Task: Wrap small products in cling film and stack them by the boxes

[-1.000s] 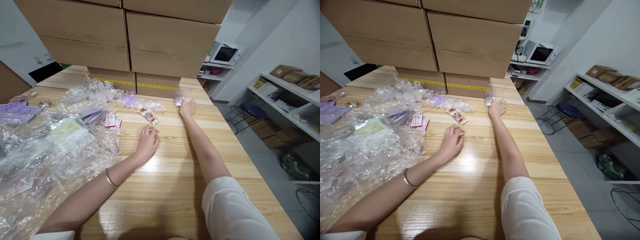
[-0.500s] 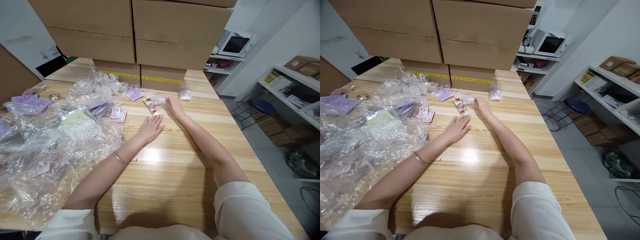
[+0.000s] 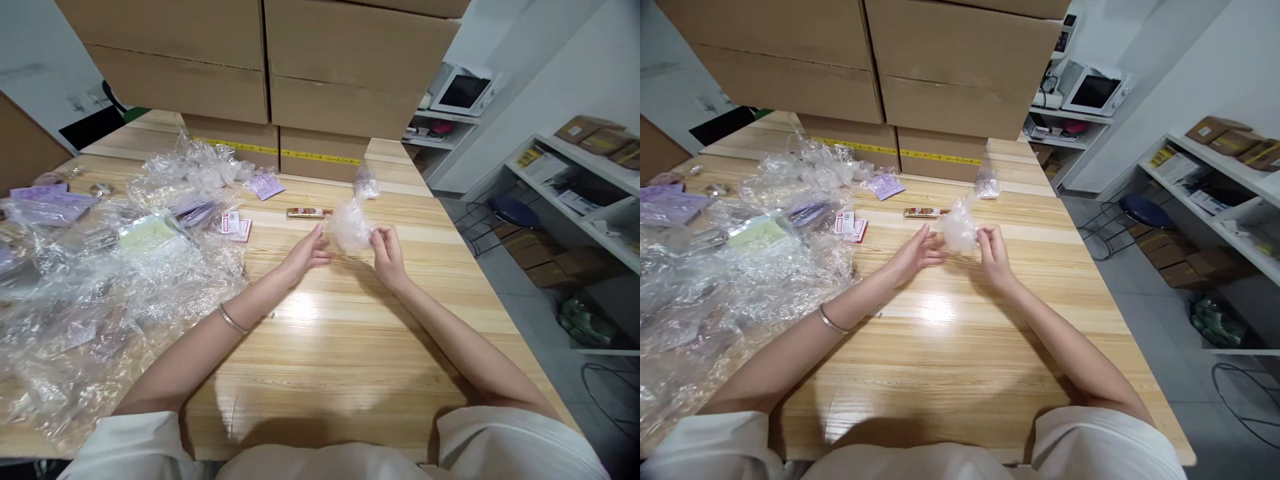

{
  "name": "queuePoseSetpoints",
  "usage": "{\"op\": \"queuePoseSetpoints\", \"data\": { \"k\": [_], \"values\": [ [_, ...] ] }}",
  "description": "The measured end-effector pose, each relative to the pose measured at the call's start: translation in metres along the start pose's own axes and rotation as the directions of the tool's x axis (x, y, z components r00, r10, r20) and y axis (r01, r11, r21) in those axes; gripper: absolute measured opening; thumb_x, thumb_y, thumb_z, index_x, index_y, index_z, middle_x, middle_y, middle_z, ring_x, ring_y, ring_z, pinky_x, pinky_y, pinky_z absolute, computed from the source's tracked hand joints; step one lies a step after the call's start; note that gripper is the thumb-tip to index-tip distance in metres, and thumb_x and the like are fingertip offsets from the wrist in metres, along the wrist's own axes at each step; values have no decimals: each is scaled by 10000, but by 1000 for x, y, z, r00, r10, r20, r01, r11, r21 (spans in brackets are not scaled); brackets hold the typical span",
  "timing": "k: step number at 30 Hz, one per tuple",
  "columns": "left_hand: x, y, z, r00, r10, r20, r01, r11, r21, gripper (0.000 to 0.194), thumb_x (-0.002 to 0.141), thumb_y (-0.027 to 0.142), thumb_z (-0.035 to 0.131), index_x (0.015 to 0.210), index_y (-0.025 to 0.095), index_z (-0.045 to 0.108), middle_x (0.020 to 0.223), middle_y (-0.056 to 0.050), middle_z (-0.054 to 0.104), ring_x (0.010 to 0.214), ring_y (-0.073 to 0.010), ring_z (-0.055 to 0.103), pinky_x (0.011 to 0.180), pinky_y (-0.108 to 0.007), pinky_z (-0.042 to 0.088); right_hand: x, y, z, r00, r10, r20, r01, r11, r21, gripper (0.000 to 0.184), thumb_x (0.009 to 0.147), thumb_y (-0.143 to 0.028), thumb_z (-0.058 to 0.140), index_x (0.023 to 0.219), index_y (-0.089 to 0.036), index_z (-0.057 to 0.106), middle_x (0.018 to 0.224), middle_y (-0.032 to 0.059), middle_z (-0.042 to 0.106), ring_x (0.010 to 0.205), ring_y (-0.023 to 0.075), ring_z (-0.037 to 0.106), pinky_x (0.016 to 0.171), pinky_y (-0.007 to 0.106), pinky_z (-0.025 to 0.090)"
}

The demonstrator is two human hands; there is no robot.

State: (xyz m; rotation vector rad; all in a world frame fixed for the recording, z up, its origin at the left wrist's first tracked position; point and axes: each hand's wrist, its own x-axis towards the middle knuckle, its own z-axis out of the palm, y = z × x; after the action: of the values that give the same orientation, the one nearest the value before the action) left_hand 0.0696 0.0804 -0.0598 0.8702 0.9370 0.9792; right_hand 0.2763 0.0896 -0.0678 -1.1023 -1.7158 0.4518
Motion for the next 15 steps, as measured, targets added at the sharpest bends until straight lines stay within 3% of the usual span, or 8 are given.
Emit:
{"op": "queuePoseSetpoints", "data": {
  "k": [3, 6, 11, 13, 15],
  "values": [
    [-4, 0, 2, 995, 72, 68, -67, 995, -71, 455, 816, 555, 652, 1081, 184, 638, 1089, -102, 706, 887, -209, 686, 821, -344, 533, -30, -20, -10, 966, -117, 230, 118, 993, 7, 202, 995, -374, 351, 998, -258, 516, 931, 75, 631, 897, 221, 633, 811, 390, 516],
    [-9, 1, 2, 968, 251, 13, -251, 962, 106, 304, 736, 367, 745, 952, 172, 657, 927, -33, 696, 842, -174, 646, 810, -298, 503, -44, -31, -18, 894, -134, 428, 101, 990, 100, 213, 976, -359, 387, 958, -250, 570, 1028, 88, 646, 1046, 244, 616, 908, 442, 497],
    [-28, 6, 14, 878, 478, 29, -416, 731, 541, 150, 822, 271, 638, 908, 170, 708, 994, -58, 612, 971, -195, 593, 860, -313, 483, -47, -44, -16, 944, 125, 305, -226, 920, 320, 412, 895, -528, 525, 1206, -259, 543, 1247, 103, 635, 1140, 254, 612, 926, 435, 523],
    [-38, 8, 21, 856, 517, 23, -407, 646, 646, 151, 863, 280, 611, 882, 188, 729, 1020, -67, 561, 1021, -201, 555, 859, -311, 489, -47, -51, -14, 919, 253, 302, -346, 885, 311, 431, 844, -548, 617, 1156, -251, 610, 1187, 93, 683, 1094, 260, 640, 902, 413, 536],
    [-47, 12, 24, 854, 520, 6, -390, 633, 668, 165, 880, 290, 608, 823, 196, 730, 980, -62, 547, 1020, -202, 536, 877, -319, 490, -46, -53, -16, 882, 381, 278, -456, 839, 298, 359, 847, -549, 623, 1019, -239, 679, 1019, 73, 732, 966, 252, 681, 828, 395, 557]
  ]
}}
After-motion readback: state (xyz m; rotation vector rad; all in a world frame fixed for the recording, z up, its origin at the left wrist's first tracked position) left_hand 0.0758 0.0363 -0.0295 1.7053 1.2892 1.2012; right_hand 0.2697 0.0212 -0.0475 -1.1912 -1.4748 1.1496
